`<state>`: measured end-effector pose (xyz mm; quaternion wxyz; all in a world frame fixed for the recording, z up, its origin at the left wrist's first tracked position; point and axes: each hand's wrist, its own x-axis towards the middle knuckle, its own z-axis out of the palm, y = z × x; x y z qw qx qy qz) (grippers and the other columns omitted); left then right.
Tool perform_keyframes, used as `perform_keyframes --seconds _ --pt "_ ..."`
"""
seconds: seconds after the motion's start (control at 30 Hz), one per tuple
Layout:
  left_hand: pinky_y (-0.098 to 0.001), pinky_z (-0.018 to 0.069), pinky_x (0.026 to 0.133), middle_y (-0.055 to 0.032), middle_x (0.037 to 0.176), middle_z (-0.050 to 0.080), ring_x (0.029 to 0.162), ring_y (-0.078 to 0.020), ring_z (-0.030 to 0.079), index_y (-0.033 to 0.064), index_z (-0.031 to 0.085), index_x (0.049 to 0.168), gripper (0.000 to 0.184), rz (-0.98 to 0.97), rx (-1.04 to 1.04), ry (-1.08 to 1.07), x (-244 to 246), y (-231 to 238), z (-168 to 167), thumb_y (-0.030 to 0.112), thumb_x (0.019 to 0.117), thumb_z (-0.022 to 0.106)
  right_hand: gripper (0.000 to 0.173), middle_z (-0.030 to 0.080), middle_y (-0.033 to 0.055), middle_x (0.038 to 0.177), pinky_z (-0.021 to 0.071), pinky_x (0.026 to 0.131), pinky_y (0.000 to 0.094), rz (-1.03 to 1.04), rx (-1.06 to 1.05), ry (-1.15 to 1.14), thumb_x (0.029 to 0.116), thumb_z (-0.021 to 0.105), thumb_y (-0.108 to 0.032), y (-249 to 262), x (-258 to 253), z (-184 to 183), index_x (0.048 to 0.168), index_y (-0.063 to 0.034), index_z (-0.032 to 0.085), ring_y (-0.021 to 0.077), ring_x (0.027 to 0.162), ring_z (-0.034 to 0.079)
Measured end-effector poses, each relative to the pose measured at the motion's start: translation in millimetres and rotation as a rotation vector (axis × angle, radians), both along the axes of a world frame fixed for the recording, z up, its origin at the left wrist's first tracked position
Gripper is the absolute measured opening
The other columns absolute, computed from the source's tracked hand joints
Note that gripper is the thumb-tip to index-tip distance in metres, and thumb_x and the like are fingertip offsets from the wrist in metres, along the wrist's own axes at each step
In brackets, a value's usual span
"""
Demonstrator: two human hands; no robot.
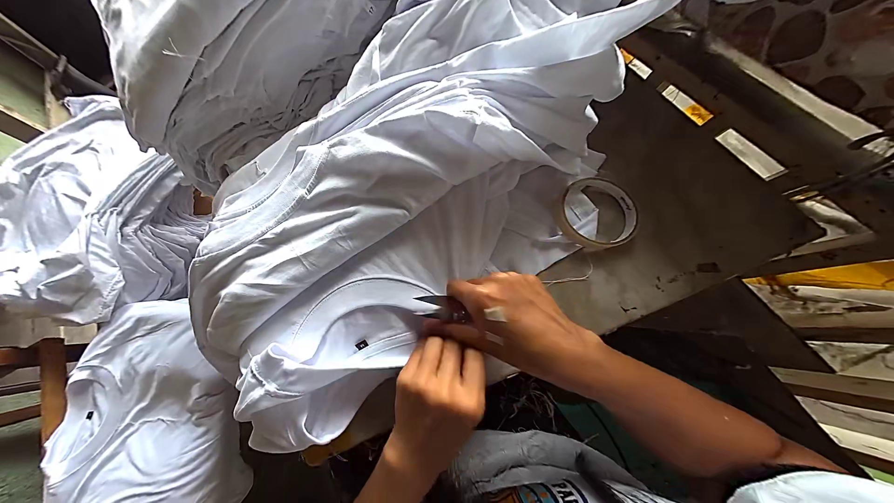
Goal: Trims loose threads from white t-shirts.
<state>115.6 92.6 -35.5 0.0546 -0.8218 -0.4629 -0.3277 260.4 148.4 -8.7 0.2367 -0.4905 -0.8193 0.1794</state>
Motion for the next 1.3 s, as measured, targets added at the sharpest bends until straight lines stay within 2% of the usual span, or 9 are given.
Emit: perform_keyframes --seconds 0.07,0.13,0.27,0.4,0.57,0.87,0.97,1.1,1.3 --pt "-0.0276 0.0526 0.062 -0.0124 0.075 0.068 0.067 -0.0230 0.064 -0.0049 0.072 0.090 0.012 0.117 -0.033 -0.040 -3.2 0.3 -3.2 0.003 0.0906 0.062 0.009 0.060 0.0100 0.061 0.0451 0.049 0.0429 0.004 0.011 0.068 0.0804 0.073 -0.010 2.5 -4.4 -3.6 0.078 -0.0029 0.068 0.0276 0.056 0.064" --pt "-0.0228 0.0527 0.066 -0.0121 0.077 0.068 0.069 -0.0181 0.064 -0.0065 0.073 0.099 0.018 0.199 -0.122 -0.209 -11.4 -2.5 1.7 0.010 0.0932 0.066 0.011 0.055 -0.0035 0.062 0.0386 0.051 0.0175 -0.004 -0.084 0.451 0.0917 0.062 -0.008 0.6 -3.4 -12.6 0.084 -0.0060 0.069 0.0022 0.054 0.048" --pt "-0.0108 0.0501 0.073 0.0018 0.079 0.061 0.078 0.0027 0.059 0.0024 0.068 0.088 0.023 -0.139 -0.427 -0.824 -33.0 -9.7 6.1 0.020 0.1009 0.062 0.018 0.058 -0.0134 0.061 0.0354 0.044 0.0096 -0.091 -0.844 1.314 0.1013 0.052 -0.007 -8.5 -4.5 -16.5 0.094 -0.0175 0.064 -0.0084 0.046 0.042" --pt "-0.0133 0.0508 0.083 0.0081 0.085 0.063 0.085 0.0051 0.060 0.0100 0.067 0.091 0.020 -0.318 -0.487 -1.067 -36.3 -9.6 0.5 0.025 0.1024 0.060 0.022 0.060 -0.0032 0.086 0.0390 0.055 0.0085 -0.051 -0.177 0.683 0.0989 0.064 -0.023 -23.8 4.2 -36.0 0.109 -0.0029 0.060 -0.0068 0.062 0.047" --pt "-0.0133 0.0505 0.081 0.0028 0.084 0.061 0.083 0.0027 0.059 0.0046 0.066 0.091 0.021 -0.320 -0.447 -1.003 -33.1 -9.4 -1.6 0.021 0.1027 0.060 0.036 0.062 0.0085 0.076 0.0397 0.053 0.0284 -0.026 0.372 0.099 0.1062 0.050 -0.038 -37.3 6.0 -29.9 0.100 -0.0056 0.064 0.0169 0.060 0.055" --pt "-0.0211 0.0563 0.085 -0.0002 0.103 0.067 0.096 -0.0023 0.065 0.0054 0.069 0.100 0.060 -0.183 -0.512 -0.966 -48.1 -7.6 0.4 0.053 0.1074 0.033 0.036 0.062 0.0052 0.073 0.0413 0.053 0.0214 -0.194 0.137 0.272 0.0998 0.062 -0.036 -26.2 3.9 -31.2 0.098 -0.0007 0.070 0.0073 0.059 0.052" --pt "-0.0186 0.0585 0.073 -0.0091 0.104 0.067 0.083 -0.0025 0.067 -0.0087 0.068 0.113 0.040 -0.005 -0.574 -0.911 -33.7 6.4 5.2 0.026 0.1067 0.049 0.033 0.055 -0.0066 0.079 0.0346 0.053 0.0067 -0.196 -0.118 0.566 0.0943 0.069 -0.036 -20.6 4.9 -32.5 0.100 -0.0032 0.067 -0.0094 0.060 0.042" --pt "-0.0141 0.0570 0.064 -0.0055 0.084 0.066 0.069 0.0001 0.065 -0.0053 0.069 0.092 0.012 0.072 -0.451 -0.911 -13.0 21.5 -0.9 0.005 0.0948 0.062 0.012 0.062 -0.0140 0.080 0.0426 0.057 0.0069 -0.100 -0.363 0.769 0.0932 0.069 -0.024 -17.4 -4.8 -29.7 0.096 -0.0122 0.067 -0.0112 0.063 0.052" --pt "-0.0131 0.0533 0.065 -0.0006 0.091 0.060 0.072 0.0020 0.059 0.0069 0.058 0.091 0.033 -0.223 -0.552 -0.821 -40.4 -26.1 10.1 0.030 0.1100 0.043 0.015 0.051 -0.0059 0.066 0.0367 0.056 0.0055 0.180 -0.080 0.640 0.0959 0.063 -0.012 0.1 -0.9 -5.1 0.084 -0.0039 0.059 -0.0094 0.060 0.045"
